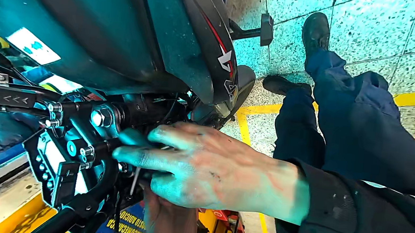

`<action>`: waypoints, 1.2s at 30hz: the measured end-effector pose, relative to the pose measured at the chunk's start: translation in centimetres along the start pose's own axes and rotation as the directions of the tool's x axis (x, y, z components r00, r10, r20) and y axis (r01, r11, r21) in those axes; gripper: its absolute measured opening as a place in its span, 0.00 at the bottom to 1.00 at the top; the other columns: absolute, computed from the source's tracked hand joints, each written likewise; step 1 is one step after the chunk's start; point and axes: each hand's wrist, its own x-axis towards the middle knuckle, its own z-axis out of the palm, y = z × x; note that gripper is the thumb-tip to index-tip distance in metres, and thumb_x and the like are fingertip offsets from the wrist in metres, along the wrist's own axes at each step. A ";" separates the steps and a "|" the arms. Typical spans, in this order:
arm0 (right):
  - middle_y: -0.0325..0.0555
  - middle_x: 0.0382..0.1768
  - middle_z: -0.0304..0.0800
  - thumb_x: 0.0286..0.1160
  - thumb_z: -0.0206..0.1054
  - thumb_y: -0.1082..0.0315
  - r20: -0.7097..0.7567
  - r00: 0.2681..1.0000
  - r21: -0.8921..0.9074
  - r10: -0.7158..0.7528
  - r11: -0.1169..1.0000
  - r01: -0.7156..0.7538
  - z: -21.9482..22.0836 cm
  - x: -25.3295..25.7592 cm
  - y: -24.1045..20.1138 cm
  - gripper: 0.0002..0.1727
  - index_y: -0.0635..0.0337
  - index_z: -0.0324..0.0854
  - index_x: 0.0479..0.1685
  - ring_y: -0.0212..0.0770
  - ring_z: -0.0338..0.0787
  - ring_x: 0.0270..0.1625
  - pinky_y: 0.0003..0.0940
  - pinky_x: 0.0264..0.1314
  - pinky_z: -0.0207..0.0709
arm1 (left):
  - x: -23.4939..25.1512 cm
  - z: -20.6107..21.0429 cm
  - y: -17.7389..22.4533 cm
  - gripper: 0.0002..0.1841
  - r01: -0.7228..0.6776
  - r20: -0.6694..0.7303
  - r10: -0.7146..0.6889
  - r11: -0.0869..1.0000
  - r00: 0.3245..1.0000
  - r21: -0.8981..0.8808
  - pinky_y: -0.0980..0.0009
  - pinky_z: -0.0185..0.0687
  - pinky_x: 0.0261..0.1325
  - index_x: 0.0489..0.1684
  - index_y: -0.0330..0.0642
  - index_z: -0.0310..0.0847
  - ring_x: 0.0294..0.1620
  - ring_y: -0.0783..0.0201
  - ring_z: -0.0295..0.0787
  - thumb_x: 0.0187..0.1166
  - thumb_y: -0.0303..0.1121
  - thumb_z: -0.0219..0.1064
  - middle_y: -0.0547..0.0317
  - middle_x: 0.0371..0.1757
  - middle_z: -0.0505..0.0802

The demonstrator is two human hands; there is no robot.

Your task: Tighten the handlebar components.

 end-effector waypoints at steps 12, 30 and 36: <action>0.36 0.31 0.90 0.78 0.73 0.60 -0.095 0.978 0.561 0.184 0.821 -0.100 -1.9 0.4 -0.8 0.19 0.66 0.81 0.58 0.30 0.90 0.43 0.47 0.83 0.69 | 0.3 1.5 -0.8 0.19 -0.076 0.314 0.115 0.988 0.942 -0.135 0.65 0.87 0.61 0.50 0.40 0.86 0.56 0.65 0.92 0.88 0.46 0.56 0.56 0.48 0.94; 0.39 0.49 0.85 0.81 0.66 0.66 0.066 0.992 0.383 0.105 0.916 -0.122 -4.0 1.6 -2.0 0.09 0.50 0.92 0.48 0.29 0.85 0.43 0.26 0.40 0.81 | -0.4 0.2 -0.6 0.21 -0.150 0.412 0.115 0.987 0.904 0.053 0.74 0.88 0.55 0.43 0.42 0.90 0.49 0.71 0.93 0.90 0.45 0.52 0.60 0.42 0.96; 0.38 0.55 0.88 0.80 0.67 0.62 -0.067 0.952 0.097 0.299 0.951 -0.292 -2.9 1.3 -2.5 0.21 0.45 0.84 0.71 0.37 0.85 0.58 0.37 0.62 0.80 | 0.2 -2.2 -0.5 0.20 -0.223 0.329 0.185 0.971 0.926 0.083 0.67 0.88 0.59 0.53 0.41 0.88 0.56 0.67 0.92 0.90 0.47 0.54 0.59 0.50 0.95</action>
